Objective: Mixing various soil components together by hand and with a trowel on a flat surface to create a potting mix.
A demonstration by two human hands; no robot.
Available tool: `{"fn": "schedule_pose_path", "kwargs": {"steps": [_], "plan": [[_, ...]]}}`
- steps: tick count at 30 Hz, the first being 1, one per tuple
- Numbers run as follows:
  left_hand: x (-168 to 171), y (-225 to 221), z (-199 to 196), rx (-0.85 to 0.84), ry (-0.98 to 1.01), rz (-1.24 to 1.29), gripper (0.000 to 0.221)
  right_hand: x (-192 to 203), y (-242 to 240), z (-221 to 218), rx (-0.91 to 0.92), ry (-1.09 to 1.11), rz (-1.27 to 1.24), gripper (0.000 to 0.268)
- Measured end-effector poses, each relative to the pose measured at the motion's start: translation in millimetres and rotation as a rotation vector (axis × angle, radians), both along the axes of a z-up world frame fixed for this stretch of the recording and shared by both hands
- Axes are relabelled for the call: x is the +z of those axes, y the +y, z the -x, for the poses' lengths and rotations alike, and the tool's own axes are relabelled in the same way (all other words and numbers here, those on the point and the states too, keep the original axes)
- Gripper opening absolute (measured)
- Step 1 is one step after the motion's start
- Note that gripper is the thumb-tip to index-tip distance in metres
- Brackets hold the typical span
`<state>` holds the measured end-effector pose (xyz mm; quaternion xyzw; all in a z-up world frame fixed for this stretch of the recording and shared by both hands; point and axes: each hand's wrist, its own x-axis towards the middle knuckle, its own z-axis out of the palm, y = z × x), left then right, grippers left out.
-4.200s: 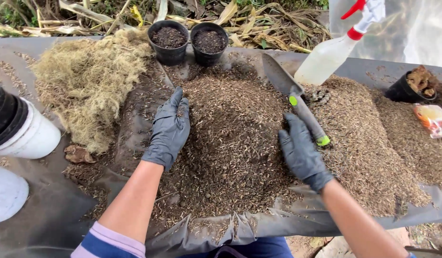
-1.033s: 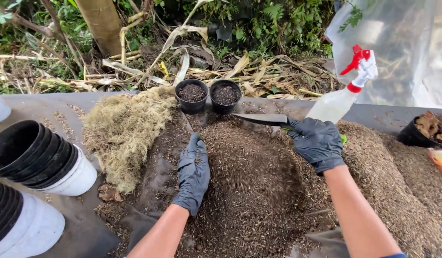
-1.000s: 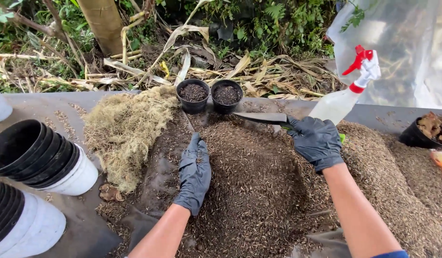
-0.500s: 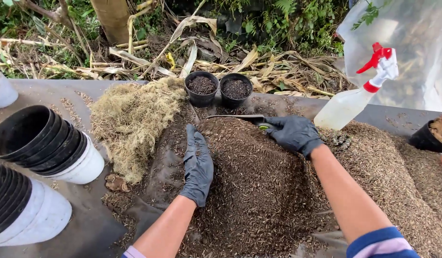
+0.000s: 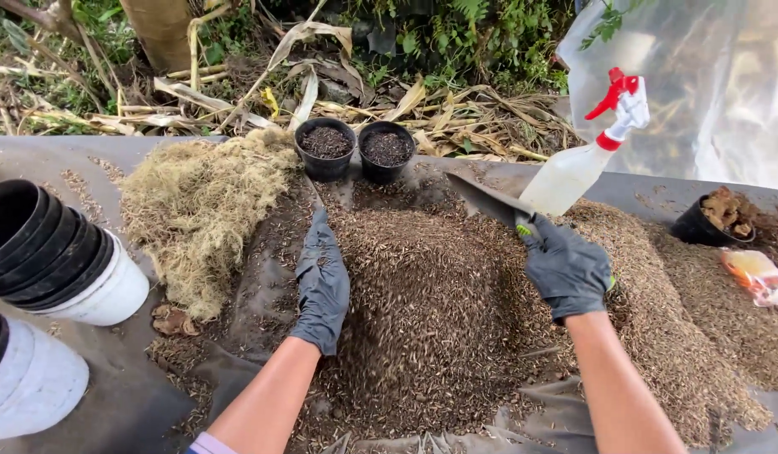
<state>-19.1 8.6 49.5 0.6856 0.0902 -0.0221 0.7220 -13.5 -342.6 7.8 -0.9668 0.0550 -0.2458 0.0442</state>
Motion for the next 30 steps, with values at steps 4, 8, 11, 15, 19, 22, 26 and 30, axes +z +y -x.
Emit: {"fn": "schedule_pose_path", "kwargs": {"steps": [4,8,11,15,19,22,26,30], "plan": [[7.2,0.9,2.5,-0.065,-0.050,0.033,0.062,-13.5,7.8,1.4,-0.124,0.150,-0.042,0.040],[15.7,3.4,4.3,-0.126,-0.097,0.087,0.060,23.4,46.4,28.6,-0.135,0.339,-0.170,0.046],[21.0,0.7,8.2,-0.160,-0.124,0.117,0.059,38.5,55.0,40.1,-0.104,0.390,-0.201,0.043],[27.2,-4.4,14.0,-0.210,-0.138,0.140,0.057,66.7,85.5,55.0,-0.059,0.392,-0.287,0.046],[-2.9,-29.8,15.5,-0.202,-0.365,0.051,0.057,100.7,117.5,75.6,-0.066,0.039,-0.705,0.041],[-7.0,-46.9,16.6,-0.194,-0.645,-0.262,0.058,86.5,90.0,65.6,0.004,-0.039,-0.650,0.040],[11.8,-79.0,5.5,-0.424,-0.428,-1.115,0.085,39.0,43.3,40.0,0.022,-0.053,-0.265,0.036],[28.0,-102.0,-4.5,-0.596,-0.196,-1.140,0.073,-18.3,9.2,14.4,-0.014,-0.170,0.054,0.030]]}}
